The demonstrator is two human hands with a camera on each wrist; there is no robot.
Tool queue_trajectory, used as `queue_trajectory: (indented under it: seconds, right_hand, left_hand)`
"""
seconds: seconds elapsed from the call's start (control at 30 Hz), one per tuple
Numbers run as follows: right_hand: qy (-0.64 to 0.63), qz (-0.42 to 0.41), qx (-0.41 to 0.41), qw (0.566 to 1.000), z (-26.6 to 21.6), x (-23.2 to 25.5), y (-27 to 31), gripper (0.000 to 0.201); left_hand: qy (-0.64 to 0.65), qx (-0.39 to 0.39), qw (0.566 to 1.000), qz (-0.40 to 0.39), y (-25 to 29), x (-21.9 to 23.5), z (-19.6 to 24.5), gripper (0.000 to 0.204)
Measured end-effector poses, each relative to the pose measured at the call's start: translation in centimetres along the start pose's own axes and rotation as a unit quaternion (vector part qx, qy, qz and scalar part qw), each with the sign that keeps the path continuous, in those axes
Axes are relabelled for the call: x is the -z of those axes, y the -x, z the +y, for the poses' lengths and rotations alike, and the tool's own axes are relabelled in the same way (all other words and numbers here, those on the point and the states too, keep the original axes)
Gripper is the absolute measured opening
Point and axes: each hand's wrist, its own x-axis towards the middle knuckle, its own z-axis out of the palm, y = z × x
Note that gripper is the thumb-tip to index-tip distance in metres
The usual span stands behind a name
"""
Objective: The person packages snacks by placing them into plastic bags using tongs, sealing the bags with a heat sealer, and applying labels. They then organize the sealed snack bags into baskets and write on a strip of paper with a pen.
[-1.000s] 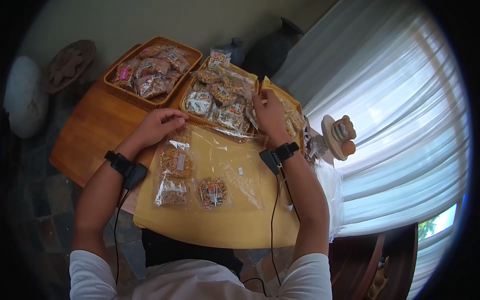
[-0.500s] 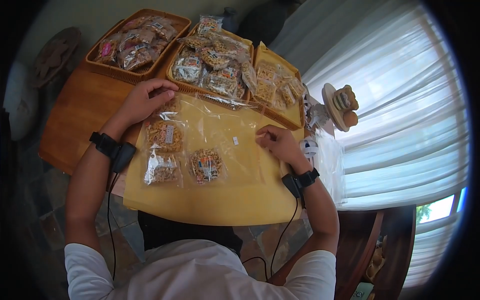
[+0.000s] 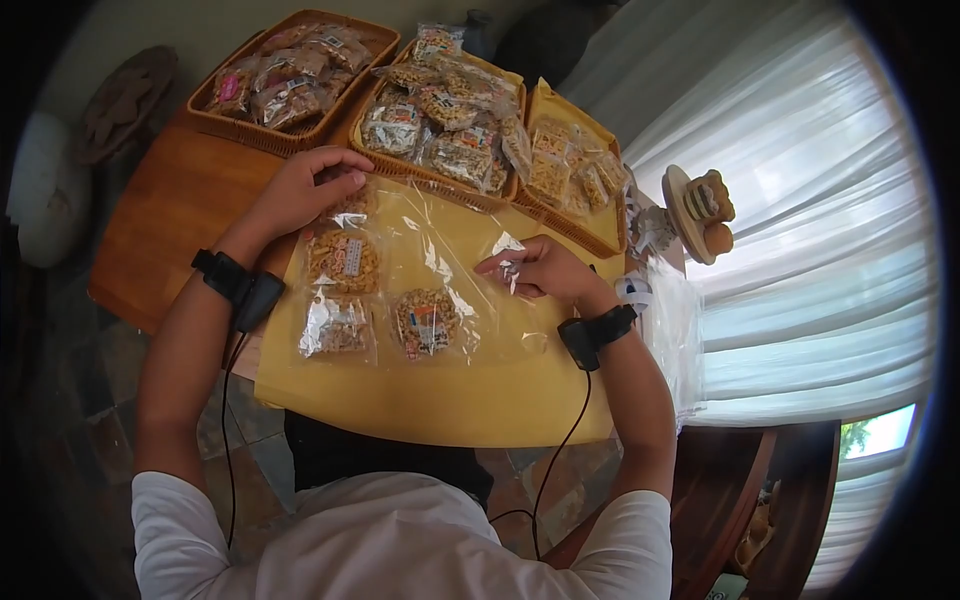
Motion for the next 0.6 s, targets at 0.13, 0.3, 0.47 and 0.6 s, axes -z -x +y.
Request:
queue_trajectory:
  seconds: [0.13, 0.3, 0.47, 0.6]
  right_hand:
    - [0.198, 0.156, 0.045, 0.967, -1.5, -2.5, -0.3, 0.024]
    - [0.213, 0.052, 0.164, 0.962, -2.1, -6.2, -1.5, 0.027]
    - [0.124, 0.026, -0.009, 0.992, -4.1, -7.9, -0.8, 0.061]
    - [0.103, -0.115, -0.012, 0.988, -4.0, -6.6, -0.2, 0.049]
  left_hand:
    - [-0.002, 0.004, 1.0, -0.002, -0.5, -0.1, -0.7, 0.029]
    - [0.016, -0.042, 0.999, 0.007, -0.6, -0.3, -1.1, 0.03]
    - [-0.013, -0.058, 0.998, -0.01, -0.3, -0.1, -0.7, 0.032]
    - [-0.059, -0.118, 0.991, -0.031, -0.6, -0.1, -1.8, 0.037]
